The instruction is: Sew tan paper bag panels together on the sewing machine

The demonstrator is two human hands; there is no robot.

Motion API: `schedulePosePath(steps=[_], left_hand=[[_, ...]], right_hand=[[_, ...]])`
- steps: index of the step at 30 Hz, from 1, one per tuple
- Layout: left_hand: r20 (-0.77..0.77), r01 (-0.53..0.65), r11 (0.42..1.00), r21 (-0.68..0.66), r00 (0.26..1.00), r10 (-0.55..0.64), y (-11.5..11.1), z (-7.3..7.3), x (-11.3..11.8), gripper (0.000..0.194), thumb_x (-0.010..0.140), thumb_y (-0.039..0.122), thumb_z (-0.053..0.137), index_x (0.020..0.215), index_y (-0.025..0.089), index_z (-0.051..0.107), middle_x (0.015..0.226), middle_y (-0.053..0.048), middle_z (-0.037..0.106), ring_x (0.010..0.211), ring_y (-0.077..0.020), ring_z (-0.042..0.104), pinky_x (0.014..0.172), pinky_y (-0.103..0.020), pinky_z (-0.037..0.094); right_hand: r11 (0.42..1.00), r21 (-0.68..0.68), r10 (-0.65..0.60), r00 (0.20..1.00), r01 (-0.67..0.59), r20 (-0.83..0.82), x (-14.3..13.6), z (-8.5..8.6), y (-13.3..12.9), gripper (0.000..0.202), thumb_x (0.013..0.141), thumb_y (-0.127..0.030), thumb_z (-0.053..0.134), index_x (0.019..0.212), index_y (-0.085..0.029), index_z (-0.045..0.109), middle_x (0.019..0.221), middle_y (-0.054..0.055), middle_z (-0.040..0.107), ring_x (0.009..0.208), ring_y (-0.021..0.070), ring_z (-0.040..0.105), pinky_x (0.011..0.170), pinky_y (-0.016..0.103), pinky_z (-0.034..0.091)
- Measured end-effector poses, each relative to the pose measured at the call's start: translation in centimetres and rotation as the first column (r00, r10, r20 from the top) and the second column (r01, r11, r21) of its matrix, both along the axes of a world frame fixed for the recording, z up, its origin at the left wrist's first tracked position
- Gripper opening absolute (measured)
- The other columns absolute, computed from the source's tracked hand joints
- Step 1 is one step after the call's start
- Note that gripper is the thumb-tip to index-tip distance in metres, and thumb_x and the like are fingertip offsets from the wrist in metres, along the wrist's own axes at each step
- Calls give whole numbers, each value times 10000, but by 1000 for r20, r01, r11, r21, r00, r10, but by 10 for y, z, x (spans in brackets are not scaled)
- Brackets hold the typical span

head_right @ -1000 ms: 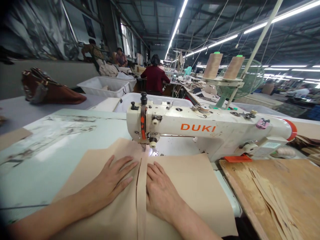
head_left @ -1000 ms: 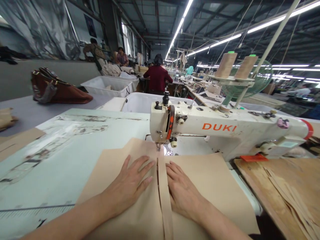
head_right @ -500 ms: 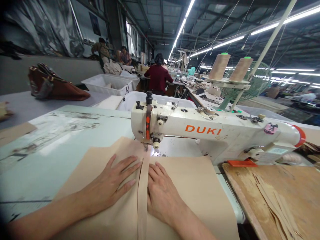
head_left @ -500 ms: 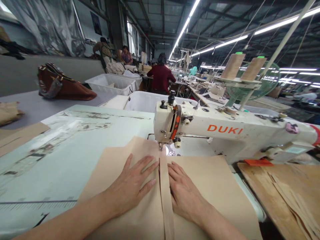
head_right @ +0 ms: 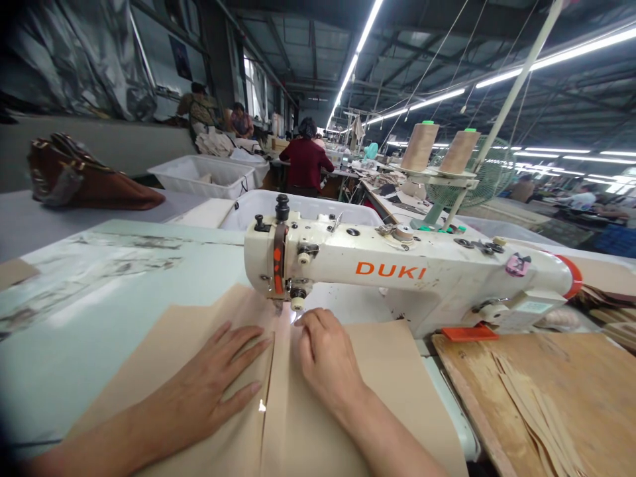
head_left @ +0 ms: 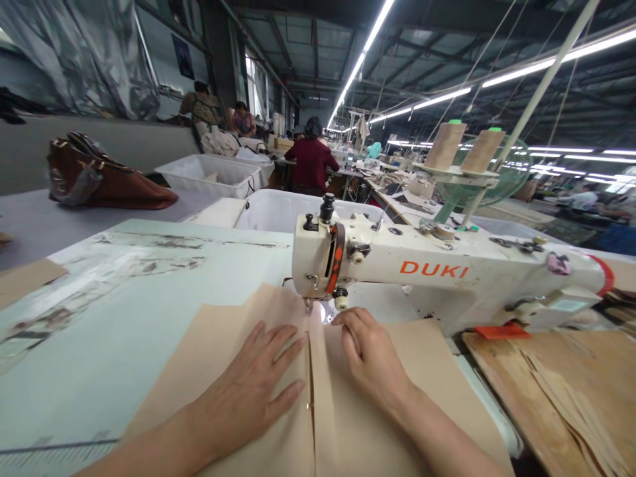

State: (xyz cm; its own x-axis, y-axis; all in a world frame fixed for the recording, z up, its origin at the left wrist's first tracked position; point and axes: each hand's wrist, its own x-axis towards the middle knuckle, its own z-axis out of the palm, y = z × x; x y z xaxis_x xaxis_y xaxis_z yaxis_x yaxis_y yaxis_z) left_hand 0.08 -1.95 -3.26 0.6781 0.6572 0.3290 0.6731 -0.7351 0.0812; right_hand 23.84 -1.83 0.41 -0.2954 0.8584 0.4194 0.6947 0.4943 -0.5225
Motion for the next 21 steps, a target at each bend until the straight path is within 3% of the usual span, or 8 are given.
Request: schedulePosePath(steps=[5,7,12,17,21], left_hand=[[14,18,997,77,1000,-19,2,-6,5,526,979,463,530,1435,223,428,1417,-96,476,1295,-290,437,1143,-541,266],[-4,21,996,89,1000,-21,2,-10,5,537,981,475,521,1446,224,422,1438,-92,466,1301,-295,438,1156,-545,238],[-16,15,992,126,1000,-13,2,-12,4,552,994,487,498,1464,212,407,1462,-93,448,1309,-304,436,1170,-553,193],[-33,18,996,84,999,-15,2,-7,7,553,1004,492,475,1470,207,390,1449,-90,463,1309,-298,437,1152,-575,225],[-15,45,992,117,999,-44,-1,-4,6,606,992,491,502,1487,176,354,1443,-99,474,1306,-284,450,1180,-550,170]], right_hand=[[965,10,247,925,-261,288,-9,-10,4,385,935,-128,442,1315,-158,493,1385,82,486,1293,209,410,1156,427,268],[966,-15,249,911,-259,329,-10,-14,2,420,926,-127,448,1344,-161,458,1421,75,457,1326,206,376,1182,437,219],[974,-48,225,941,-221,251,-5,-14,0,286,931,-130,439,1201,-160,530,1381,89,485,1290,210,414,1145,392,315],[968,-45,248,925,-245,287,-3,-12,0,316,945,-122,419,1243,-164,517,1358,59,523,1306,193,424,1210,411,190],[970,-39,238,921,-238,309,-3,-13,-3,331,945,-139,427,1265,-158,509,1405,53,492,1341,176,394,1221,392,174]])
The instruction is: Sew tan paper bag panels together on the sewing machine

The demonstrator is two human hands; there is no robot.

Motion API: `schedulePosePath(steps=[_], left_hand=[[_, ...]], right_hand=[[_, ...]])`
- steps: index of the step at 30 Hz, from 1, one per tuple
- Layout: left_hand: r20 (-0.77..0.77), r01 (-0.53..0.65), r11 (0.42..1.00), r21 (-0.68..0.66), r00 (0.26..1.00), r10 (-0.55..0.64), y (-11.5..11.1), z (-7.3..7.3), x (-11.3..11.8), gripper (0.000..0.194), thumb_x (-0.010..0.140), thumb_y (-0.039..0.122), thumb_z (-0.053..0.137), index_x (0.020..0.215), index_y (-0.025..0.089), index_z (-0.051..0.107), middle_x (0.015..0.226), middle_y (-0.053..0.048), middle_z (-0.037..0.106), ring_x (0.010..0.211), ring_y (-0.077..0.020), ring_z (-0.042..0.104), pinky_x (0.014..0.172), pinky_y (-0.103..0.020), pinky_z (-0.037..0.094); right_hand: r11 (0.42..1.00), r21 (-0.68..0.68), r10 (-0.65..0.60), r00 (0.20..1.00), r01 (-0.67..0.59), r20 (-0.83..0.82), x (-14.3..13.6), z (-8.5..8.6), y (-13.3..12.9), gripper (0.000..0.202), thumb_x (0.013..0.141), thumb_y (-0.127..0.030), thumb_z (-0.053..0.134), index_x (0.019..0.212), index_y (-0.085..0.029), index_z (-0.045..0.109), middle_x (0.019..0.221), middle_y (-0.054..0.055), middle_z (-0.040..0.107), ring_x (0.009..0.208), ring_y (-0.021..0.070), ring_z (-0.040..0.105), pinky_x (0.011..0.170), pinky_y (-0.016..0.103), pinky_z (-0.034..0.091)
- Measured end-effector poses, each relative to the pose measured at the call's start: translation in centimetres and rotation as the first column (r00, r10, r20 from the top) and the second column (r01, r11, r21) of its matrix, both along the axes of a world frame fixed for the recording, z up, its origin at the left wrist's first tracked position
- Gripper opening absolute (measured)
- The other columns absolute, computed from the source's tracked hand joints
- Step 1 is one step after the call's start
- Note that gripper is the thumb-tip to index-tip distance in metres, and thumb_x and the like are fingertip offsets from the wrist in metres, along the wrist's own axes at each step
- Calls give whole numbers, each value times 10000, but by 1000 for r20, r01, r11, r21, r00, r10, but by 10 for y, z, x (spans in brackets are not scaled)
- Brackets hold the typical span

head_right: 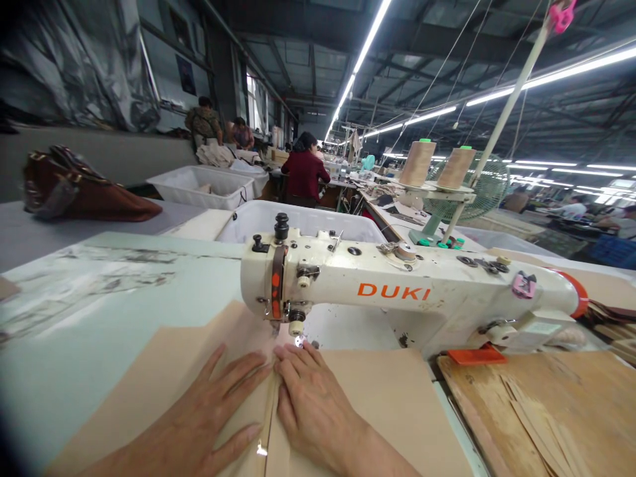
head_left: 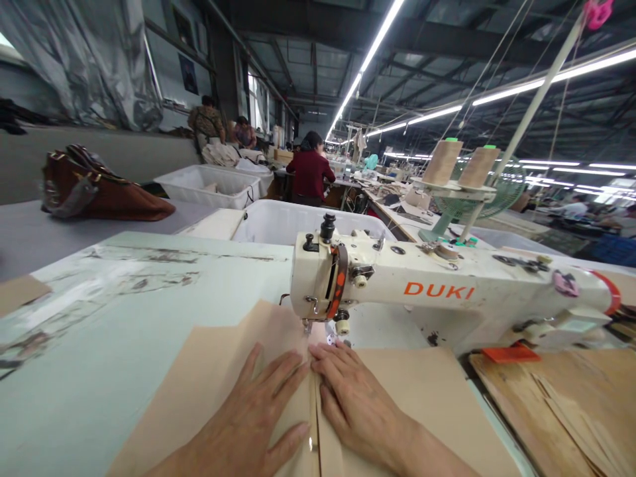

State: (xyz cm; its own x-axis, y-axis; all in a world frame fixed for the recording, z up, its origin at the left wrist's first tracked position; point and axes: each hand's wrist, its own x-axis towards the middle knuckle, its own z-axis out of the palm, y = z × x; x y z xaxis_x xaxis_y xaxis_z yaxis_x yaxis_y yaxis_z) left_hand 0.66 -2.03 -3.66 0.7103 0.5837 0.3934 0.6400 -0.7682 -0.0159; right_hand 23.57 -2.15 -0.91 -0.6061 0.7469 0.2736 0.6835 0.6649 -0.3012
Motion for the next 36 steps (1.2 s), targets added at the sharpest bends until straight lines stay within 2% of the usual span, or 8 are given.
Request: schedulePosePath(steps=[5,10,13,16,20,27,32,36], left_hand=[[-19,14,998,59,1000,-13,4,4,-2,647,974,503,525,1501,180,332,1449,-98,471,1303,-274,461,1185,-525,182],[-59,-11,999,46,998,14,23,1,-2,649,980,462,525,1522,190,294,1497,-96,404,1328,-305,427,1144,-571,259],[-47,-12,997,78,999,15,29,-1,-2,658,955,419,576,1515,204,307,1490,-68,421,1318,-273,440,1171,-535,217],[-37,10,988,154,999,-4,30,2,-2,649,929,409,600,1492,201,354,1480,-54,437,1315,-245,442,1193,-494,165],[-37,30,977,211,999,-23,29,6,-2,606,919,387,596,1466,213,402,1484,-52,431,1329,-254,418,1183,-495,189],[-40,61,985,161,998,-55,32,11,-2,601,910,377,613,1451,203,418,1444,-50,482,1289,-255,471,1128,-471,344],[-43,44,985,165,998,-38,30,17,-2,672,896,423,628,1461,149,391,1427,-69,501,1273,-266,491,1121,-460,363],[6,46,987,151,999,-48,28,16,-2,712,889,403,638,1489,155,345,1424,-72,504,1276,-274,488,1141,-457,334]], right_hand=[[999,31,-21,999,20,29,1,-5,3,359,968,-144,394,1313,-140,492,1458,66,441,1377,180,355,1217,395,201],[999,50,-21,1000,20,17,1,-7,22,372,941,-106,427,1303,-154,500,1431,73,470,1327,203,424,1190,422,270],[999,41,-29,1000,28,8,0,-6,27,423,925,-73,438,1336,-163,477,1364,76,521,1318,212,424,1179,439,292],[997,58,-49,999,49,-1,0,-6,25,473,931,-72,440,1392,-174,432,1384,84,490,1323,227,403,1168,447,311],[994,91,-66,997,62,41,1,-11,22,471,942,-99,446,1410,-145,418,1378,119,483,1297,278,411,1143,478,336],[994,83,-86,988,76,127,-2,-4,22,476,921,-76,472,1388,-159,435,1293,101,513,1176,290,456,1089,482,388],[992,106,-92,974,71,208,-5,-1,22,436,919,-46,449,1343,-147,462,1228,99,534,1115,290,480,1064,507,397],[992,104,-96,966,73,238,-6,-2,24,401,923,-48,459,1312,-142,483,1208,96,540,1100,291,480,1054,501,406]])
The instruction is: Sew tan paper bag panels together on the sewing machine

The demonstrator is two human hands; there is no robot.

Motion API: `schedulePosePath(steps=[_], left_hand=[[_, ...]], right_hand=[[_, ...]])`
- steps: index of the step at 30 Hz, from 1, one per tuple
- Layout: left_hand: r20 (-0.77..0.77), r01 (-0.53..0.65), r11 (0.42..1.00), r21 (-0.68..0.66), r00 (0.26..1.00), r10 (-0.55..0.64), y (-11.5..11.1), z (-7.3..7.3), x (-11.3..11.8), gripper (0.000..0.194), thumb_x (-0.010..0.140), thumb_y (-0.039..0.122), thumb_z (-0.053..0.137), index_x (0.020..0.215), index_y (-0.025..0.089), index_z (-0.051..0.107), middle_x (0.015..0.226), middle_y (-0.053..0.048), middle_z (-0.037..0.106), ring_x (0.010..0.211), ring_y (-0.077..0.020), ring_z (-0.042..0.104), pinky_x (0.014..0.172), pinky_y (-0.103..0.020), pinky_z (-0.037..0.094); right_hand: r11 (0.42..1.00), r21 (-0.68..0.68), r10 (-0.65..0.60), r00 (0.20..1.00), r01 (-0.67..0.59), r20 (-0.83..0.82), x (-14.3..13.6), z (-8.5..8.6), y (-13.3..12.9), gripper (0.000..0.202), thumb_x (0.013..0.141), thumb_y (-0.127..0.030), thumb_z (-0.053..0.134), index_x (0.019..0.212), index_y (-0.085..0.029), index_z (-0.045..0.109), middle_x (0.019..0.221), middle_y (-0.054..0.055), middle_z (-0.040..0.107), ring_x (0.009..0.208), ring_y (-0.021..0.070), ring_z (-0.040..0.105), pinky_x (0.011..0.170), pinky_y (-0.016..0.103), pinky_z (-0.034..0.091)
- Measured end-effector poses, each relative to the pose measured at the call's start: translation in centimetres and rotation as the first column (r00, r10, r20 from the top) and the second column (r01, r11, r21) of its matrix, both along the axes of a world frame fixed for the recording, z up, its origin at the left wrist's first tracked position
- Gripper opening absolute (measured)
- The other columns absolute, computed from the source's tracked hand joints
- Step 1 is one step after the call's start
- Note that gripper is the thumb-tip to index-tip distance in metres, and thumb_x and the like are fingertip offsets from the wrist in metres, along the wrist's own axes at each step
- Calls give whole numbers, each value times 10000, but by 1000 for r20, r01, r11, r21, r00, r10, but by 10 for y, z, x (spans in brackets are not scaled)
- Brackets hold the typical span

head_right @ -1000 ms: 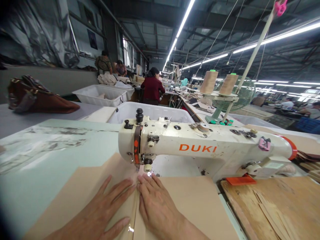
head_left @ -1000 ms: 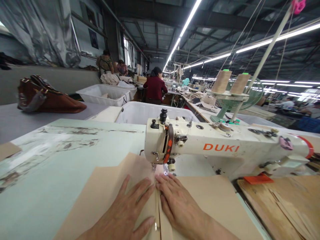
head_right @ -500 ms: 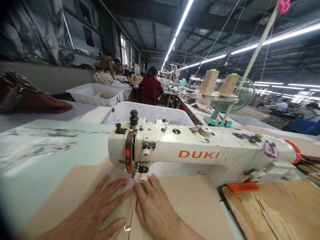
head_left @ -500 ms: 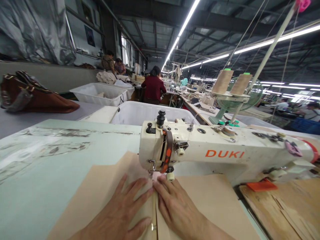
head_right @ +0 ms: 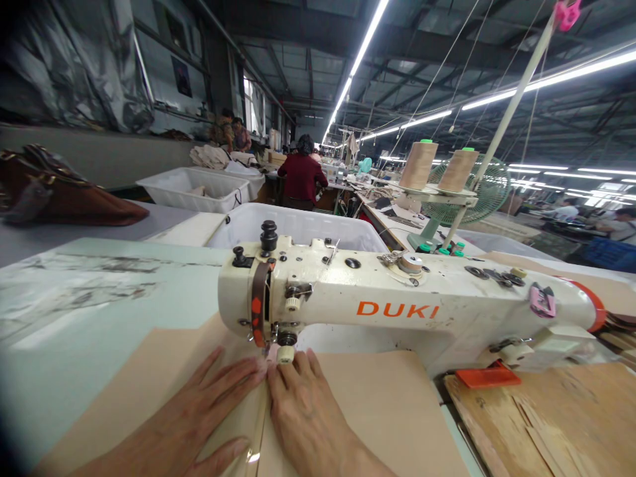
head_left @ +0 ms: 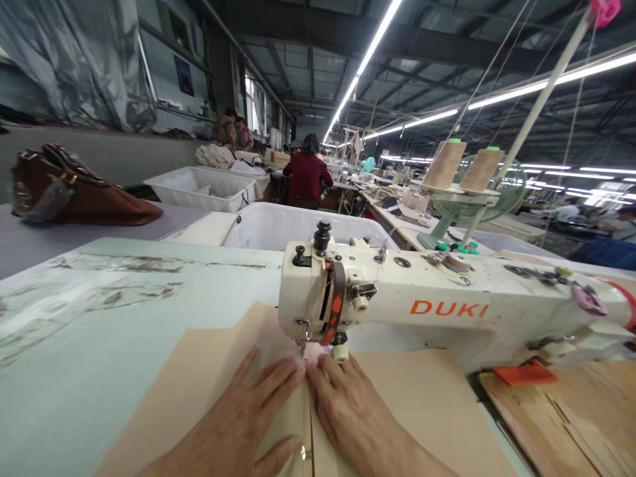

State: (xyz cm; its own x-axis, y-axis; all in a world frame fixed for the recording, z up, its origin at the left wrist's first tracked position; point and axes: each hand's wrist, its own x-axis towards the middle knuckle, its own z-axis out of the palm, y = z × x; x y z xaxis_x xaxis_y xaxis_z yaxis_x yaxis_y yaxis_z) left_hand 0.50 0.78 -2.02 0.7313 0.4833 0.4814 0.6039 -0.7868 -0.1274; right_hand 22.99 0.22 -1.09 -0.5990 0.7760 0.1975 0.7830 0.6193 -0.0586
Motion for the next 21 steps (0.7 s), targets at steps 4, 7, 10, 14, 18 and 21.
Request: schedulePosePath(steps=[4,7,10,14,18,21], left_hand=[[12,7,998,-68,1000,-6,2,-6,-1,769,909,396,631,1535,171,246,1454,-76,469,1301,-273,468,1155,-474,309],[-6,-23,982,-188,1000,23,6,-10,-1,740,940,399,597,1545,216,213,1489,-67,423,1320,-282,447,1150,-544,289],[-39,-56,952,-302,998,46,9,-13,-2,693,977,436,540,1547,241,198,1515,-67,379,1352,-298,403,1136,-622,254],[-65,-54,934,-352,997,33,11,-14,-3,670,997,451,504,1550,252,184,1533,-70,343,1375,-305,367,1129,-649,234],[-58,-40,941,-335,998,22,11,-14,-4,678,996,436,515,1553,256,173,1534,-70,341,1368,-293,382,1146,-619,221],[-25,-24,953,-302,1000,17,10,-12,-4,683,974,409,557,1544,250,216,1520,-71,371,1353,-289,404,1155,-598,218]], right_hand=[[1000,-5,-9,1000,9,-5,0,-2,4,430,932,-48,470,1351,-145,459,1209,91,540,1121,287,466,1077,475,388],[999,17,-28,999,29,-20,-1,-7,10,465,935,-37,469,1382,-158,434,1249,83,520,1110,274,471,1084,470,379],[999,31,-29,999,30,-33,-1,-10,13,493,929,-21,467,1399,-163,417,1286,84,501,1136,267,465,1086,441,382],[1000,25,-18,1000,19,-24,2,-10,12,417,935,-32,473,1334,-153,477,1278,99,511,1177,267,452,1110,426,354],[1000,24,-20,999,20,-33,4,-9,10,404,933,-30,472,1318,-152,490,1271,105,514,1181,262,452,1112,423,353],[1000,24,-13,998,14,-54,4,-7,9,424,930,-28,474,1332,-162,481,1265,98,517,1184,255,452,1106,423,363]])
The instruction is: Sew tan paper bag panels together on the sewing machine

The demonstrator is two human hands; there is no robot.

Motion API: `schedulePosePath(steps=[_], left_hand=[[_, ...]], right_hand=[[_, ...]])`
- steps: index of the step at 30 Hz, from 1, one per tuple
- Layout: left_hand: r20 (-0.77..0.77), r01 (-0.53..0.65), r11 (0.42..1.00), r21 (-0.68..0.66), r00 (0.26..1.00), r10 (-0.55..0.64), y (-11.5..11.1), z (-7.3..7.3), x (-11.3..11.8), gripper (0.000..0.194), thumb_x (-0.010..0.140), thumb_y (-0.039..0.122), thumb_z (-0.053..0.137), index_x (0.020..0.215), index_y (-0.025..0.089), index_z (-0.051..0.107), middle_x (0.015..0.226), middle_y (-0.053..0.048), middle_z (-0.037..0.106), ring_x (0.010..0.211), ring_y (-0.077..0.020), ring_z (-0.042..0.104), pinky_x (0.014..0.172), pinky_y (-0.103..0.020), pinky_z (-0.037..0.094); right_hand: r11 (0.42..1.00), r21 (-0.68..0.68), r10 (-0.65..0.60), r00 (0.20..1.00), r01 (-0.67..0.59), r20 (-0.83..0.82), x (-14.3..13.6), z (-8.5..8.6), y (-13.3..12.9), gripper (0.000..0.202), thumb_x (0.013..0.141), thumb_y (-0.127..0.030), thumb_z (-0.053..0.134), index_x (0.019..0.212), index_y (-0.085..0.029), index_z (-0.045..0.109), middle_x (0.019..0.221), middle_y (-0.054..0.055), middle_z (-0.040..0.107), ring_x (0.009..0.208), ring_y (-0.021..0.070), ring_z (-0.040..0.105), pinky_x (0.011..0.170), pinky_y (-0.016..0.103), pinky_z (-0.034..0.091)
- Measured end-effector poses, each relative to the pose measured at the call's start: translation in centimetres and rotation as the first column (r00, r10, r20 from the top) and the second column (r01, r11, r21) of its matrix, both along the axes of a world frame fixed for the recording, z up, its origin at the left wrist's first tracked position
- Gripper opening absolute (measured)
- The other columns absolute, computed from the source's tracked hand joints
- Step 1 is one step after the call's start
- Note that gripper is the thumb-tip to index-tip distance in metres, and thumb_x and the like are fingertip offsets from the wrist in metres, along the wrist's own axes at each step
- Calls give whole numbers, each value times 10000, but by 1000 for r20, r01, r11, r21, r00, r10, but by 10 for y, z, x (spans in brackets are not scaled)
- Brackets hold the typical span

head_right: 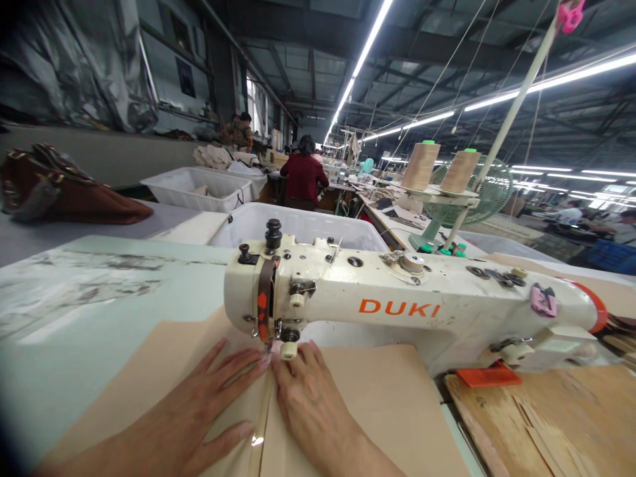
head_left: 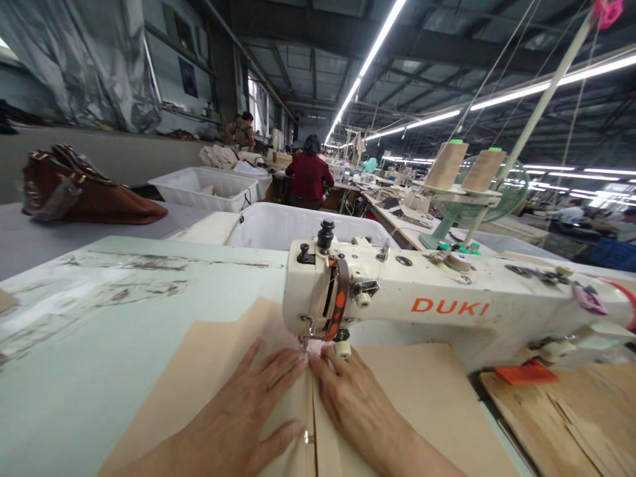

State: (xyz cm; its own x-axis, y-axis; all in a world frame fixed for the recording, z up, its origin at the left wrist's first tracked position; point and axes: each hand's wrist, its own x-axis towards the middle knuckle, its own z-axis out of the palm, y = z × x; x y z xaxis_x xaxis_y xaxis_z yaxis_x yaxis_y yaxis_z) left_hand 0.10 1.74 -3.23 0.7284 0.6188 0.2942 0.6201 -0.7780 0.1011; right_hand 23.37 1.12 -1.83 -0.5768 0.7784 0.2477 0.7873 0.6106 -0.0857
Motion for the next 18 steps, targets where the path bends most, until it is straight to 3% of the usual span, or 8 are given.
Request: schedulePosePath(steps=[5,13,18], left_hand=[[24,0,999,45,1000,-1,0,4,1,688,954,370,585,1536,231,246,1494,-86,412,1341,-281,423,1155,-574,239],[29,4,998,55,1000,-5,7,2,0,621,954,355,582,1505,222,328,1503,-86,398,1366,-276,388,1158,-577,224],[-43,-12,1000,9,999,12,8,6,3,573,990,392,529,1504,235,330,1505,-88,395,1375,-279,372,1139,-598,250]], right_hand=[[1000,-8,2,1000,-2,-18,0,1,2,505,920,-21,486,1399,-172,429,1290,97,512,1206,254,450,1099,423,380],[1000,28,-12,1000,12,-8,3,-14,11,587,909,-6,459,1470,-149,360,1273,116,523,1213,269,448,1118,451,351],[998,47,-34,999,35,-23,-5,6,3,469,931,-39,465,1387,-149,454,1253,121,540,1191,273,470,1071,472,386]])
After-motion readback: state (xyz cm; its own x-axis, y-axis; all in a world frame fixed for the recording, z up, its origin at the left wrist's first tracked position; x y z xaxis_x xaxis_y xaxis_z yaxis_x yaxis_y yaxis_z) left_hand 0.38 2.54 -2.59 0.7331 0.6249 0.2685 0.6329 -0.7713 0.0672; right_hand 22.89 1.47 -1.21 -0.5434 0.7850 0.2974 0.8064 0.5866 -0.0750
